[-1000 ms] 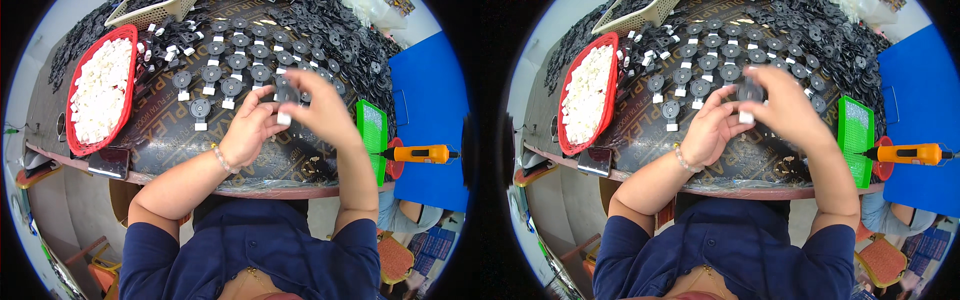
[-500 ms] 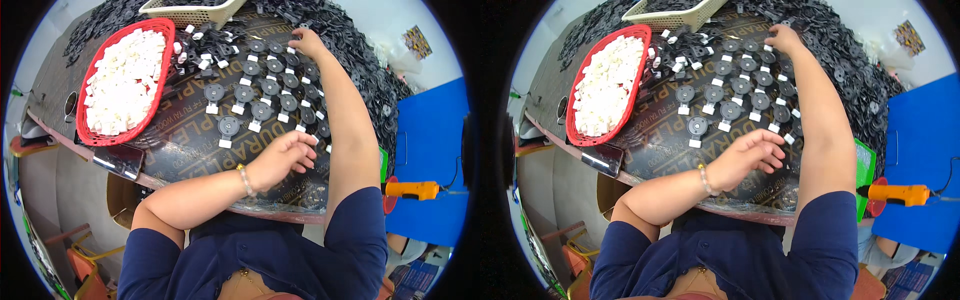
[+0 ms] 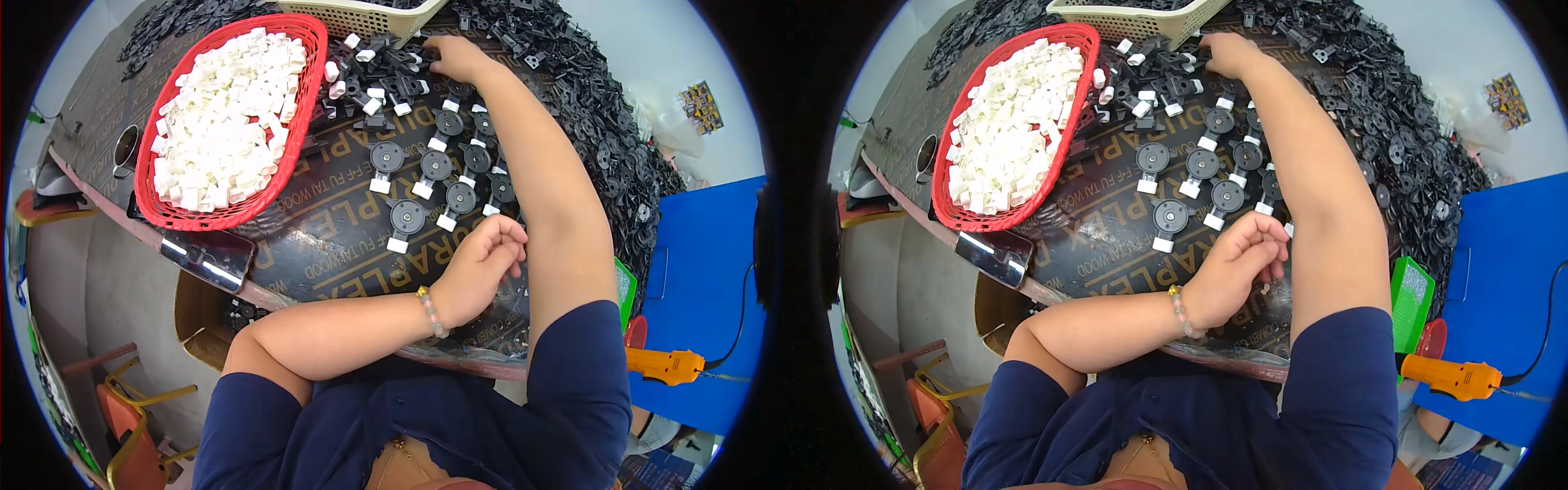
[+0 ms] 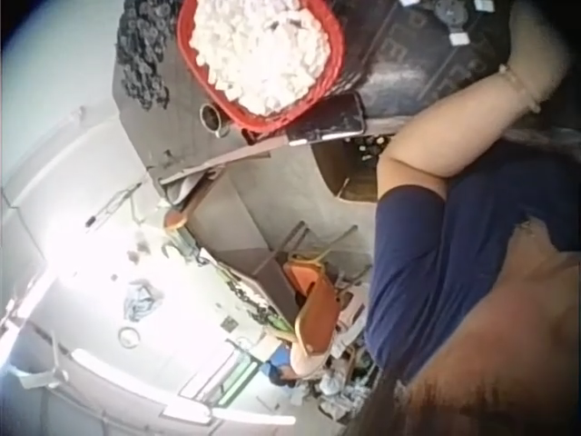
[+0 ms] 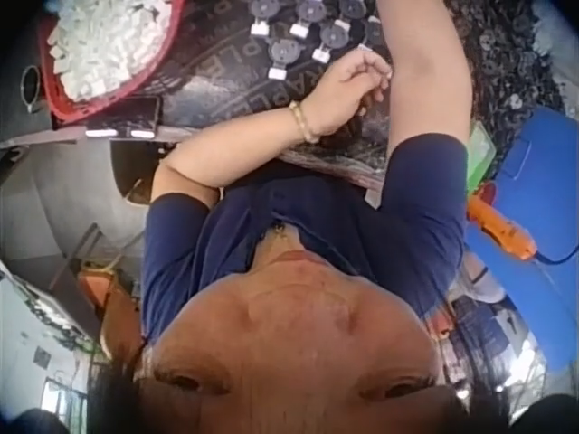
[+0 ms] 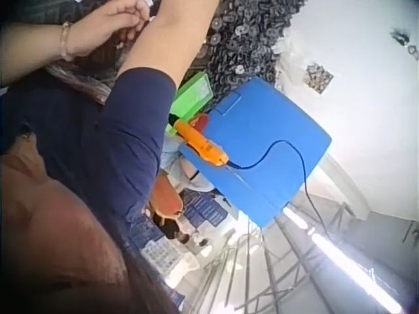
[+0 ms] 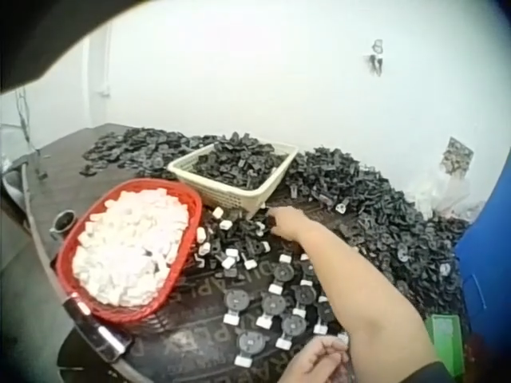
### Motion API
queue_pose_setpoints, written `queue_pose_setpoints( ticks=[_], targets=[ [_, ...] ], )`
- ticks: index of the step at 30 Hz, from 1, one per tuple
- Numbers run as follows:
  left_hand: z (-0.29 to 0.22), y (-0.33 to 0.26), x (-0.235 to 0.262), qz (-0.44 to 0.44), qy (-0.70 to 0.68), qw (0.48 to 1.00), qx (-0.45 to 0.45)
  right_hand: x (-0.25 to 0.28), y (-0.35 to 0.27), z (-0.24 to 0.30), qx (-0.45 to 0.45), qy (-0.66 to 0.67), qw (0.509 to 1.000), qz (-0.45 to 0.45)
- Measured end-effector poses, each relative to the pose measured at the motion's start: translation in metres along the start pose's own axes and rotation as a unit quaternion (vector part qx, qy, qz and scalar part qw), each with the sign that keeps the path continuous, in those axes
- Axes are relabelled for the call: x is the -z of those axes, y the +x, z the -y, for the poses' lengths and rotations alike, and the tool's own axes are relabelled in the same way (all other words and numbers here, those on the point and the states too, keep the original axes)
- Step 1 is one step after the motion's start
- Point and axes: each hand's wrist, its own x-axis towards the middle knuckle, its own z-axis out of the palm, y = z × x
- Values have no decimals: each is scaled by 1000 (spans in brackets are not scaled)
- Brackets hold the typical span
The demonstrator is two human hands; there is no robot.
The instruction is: Manually assembling small black and white plastic components at a factory workbench.
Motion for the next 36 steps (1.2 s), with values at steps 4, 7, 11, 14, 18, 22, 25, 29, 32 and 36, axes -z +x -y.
queue_pose_setpoints(
  ticks=[4,7,11,14,18,22,25,29,32,36],
  targets=[
    [2,2,2,-35,-39,999,-1,33,-21,12,-20,-246,965,-91],
    [1,5,-3,-75,-113,991,3,76,-90,25,-23,-167,971,-171],
    [-4,6,-4,-76,-195,977,-48,106,-220,73,14,169,985,-42],
    [-10,5,-1,8,-212,977,-1,104,-301,102,-18,230,972,44],
    [2,2,-7,58,-102,986,118,99,-398,98,-192,347,910,-120],
    [5,4,-7,47,-36,990,130,72,-479,68,-355,78,926,-97],
    [9,5,-8,39,-1,991,126,37,-502,64,-291,38,948,-121],
    [11,6,-7,45,0,986,161,12,-496,70,-265,-5,952,-156],
    [14,8,-3,57,11,984,171,6,-492,69,-263,-38,947,-180],
    [16,7,-4,65,25,983,170,14,-485,74,-285,159,913,-245]
  ],
)
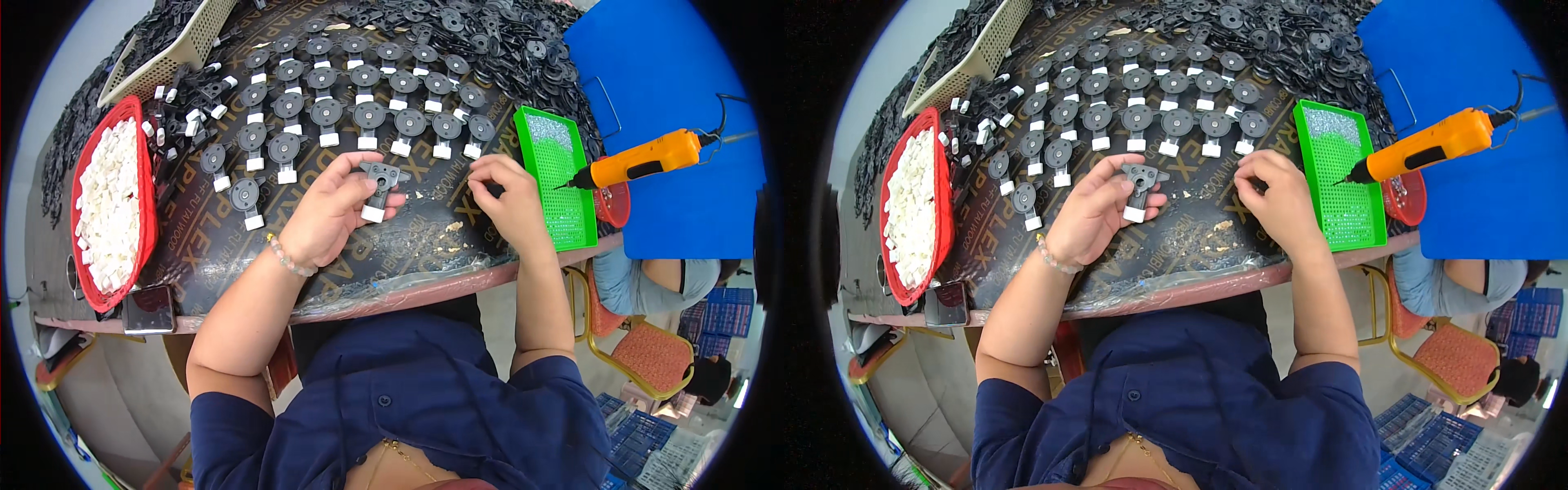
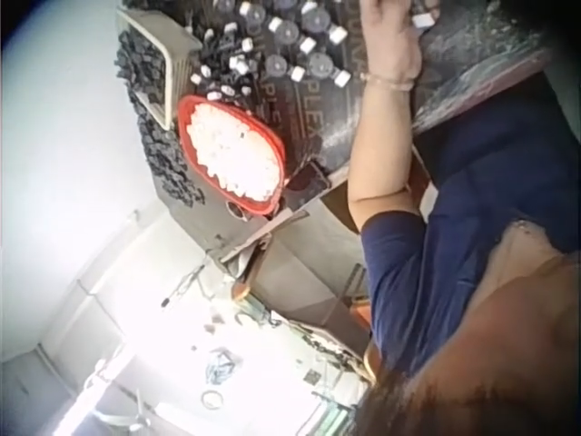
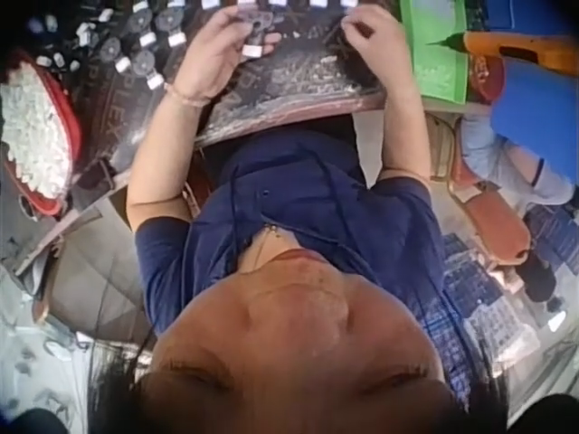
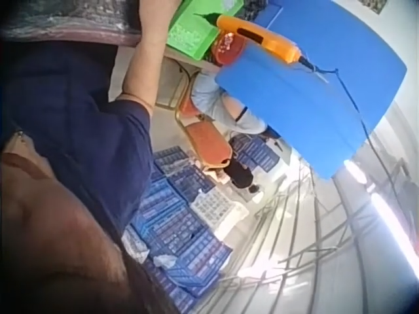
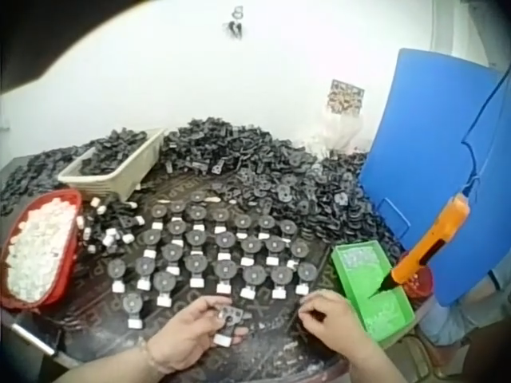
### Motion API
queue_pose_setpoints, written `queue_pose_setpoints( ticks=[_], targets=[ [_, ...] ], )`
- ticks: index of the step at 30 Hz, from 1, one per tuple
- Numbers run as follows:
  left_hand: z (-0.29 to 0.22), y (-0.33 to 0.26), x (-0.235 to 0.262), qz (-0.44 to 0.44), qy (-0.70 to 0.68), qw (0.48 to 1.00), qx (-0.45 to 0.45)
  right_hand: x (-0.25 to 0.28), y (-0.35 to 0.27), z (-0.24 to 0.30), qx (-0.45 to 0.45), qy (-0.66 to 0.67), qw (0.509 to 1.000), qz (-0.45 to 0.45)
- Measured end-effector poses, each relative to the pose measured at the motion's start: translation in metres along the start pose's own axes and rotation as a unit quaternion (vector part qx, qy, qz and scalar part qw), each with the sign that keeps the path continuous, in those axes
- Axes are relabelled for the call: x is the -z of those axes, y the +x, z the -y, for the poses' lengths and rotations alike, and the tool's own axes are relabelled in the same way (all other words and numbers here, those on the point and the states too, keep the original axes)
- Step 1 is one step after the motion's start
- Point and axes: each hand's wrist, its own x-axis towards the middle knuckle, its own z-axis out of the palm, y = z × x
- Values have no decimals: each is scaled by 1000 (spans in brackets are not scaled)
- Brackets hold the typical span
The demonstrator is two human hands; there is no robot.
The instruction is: Manually assembling small black and white plastic components at a factory workbench.
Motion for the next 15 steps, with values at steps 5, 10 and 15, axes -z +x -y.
queue_pose_setpoints(
  ticks=[5,10,15],
  targets=[
    [2,0,2,-7,9,1000,17,3,7,5,-140,129,977,90],
    [4,1,0,15,22,999,25,-1,22,38,33,145,982,116],
    [7,0,-1,30,71,997,29,-22,39,59,116,91,978,145]
  ],
)
